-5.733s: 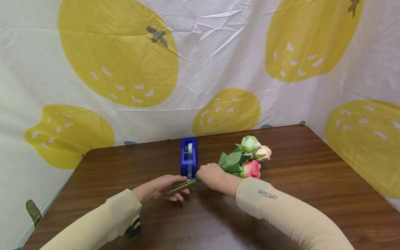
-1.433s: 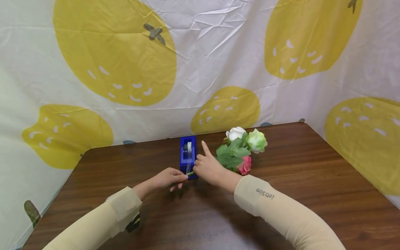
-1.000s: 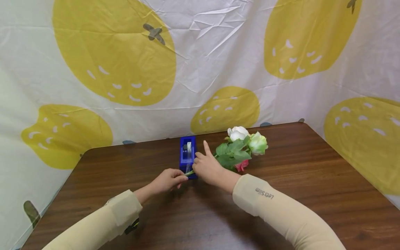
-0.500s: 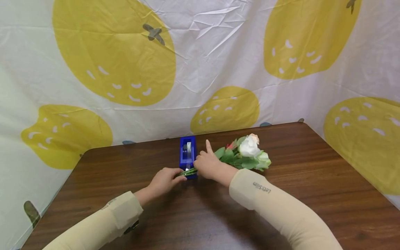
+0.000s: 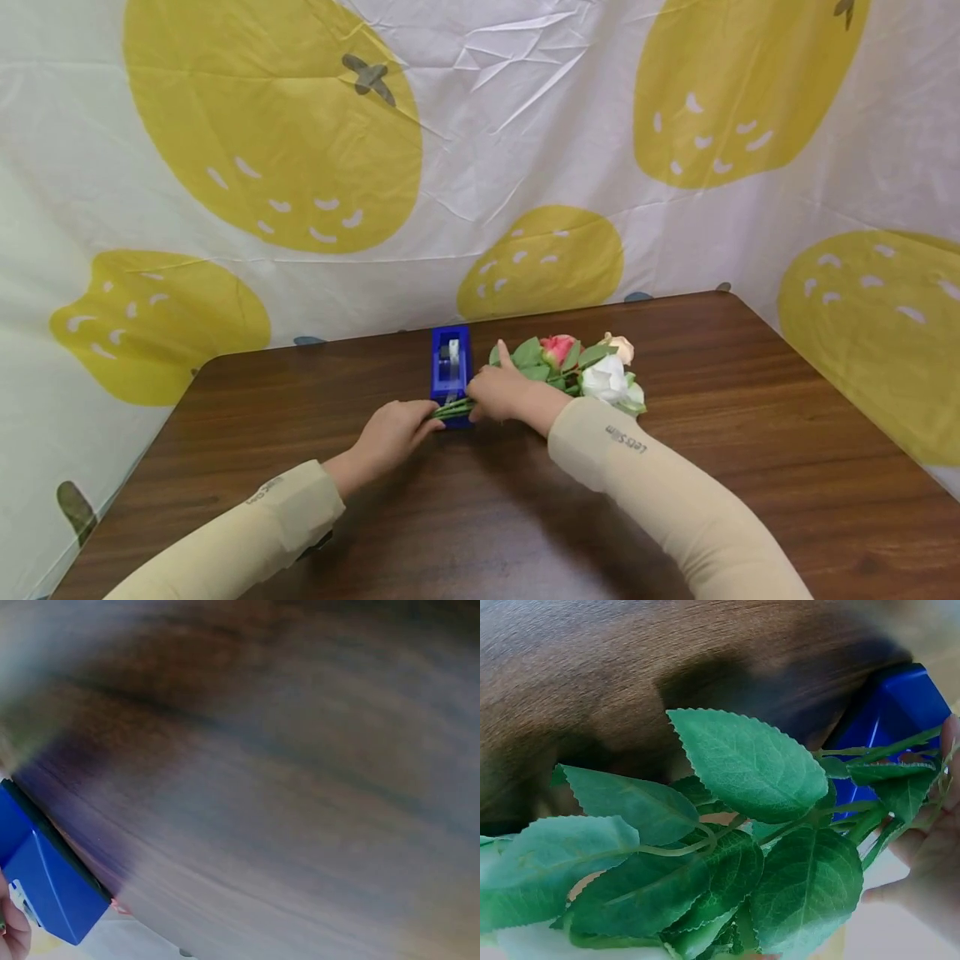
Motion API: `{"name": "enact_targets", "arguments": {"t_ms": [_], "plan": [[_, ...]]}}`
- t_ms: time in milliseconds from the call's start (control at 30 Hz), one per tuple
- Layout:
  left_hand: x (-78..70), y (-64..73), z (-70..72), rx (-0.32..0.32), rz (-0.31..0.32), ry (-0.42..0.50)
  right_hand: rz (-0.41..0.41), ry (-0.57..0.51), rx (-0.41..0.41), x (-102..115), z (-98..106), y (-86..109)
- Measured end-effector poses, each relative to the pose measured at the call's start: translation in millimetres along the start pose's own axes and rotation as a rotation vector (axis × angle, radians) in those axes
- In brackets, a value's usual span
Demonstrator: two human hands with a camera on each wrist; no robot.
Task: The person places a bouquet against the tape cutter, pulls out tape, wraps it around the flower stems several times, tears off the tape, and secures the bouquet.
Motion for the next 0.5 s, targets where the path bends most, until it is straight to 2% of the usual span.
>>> {"name": "enact_targets", "arguments": {"t_ms": [133,267,500], "plan": [[-1.0,0.5,-0.1,-0.027,-0.015,-0.031,-0.022,-0.082,0.054,-3.3,-1.9,-1.4],[-2.1,1.2,0.6,-0.057,-0.024,-0.048,-0.038,-0.115,0.078,-4.8,-2.8,-2.4],[-2.2,1.7,-0.9,-0.070,-0.020,-0.045,-0.026,-0.122,0.023,-3.5,-1.0,-2.5]]}}
Point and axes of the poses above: each hand's wrist, its own y-axis away from the middle knuckle, its own z-axis out of the back of the hand, x = y × z, the point moved 6 cm from there along -y, towards the middle knuckle
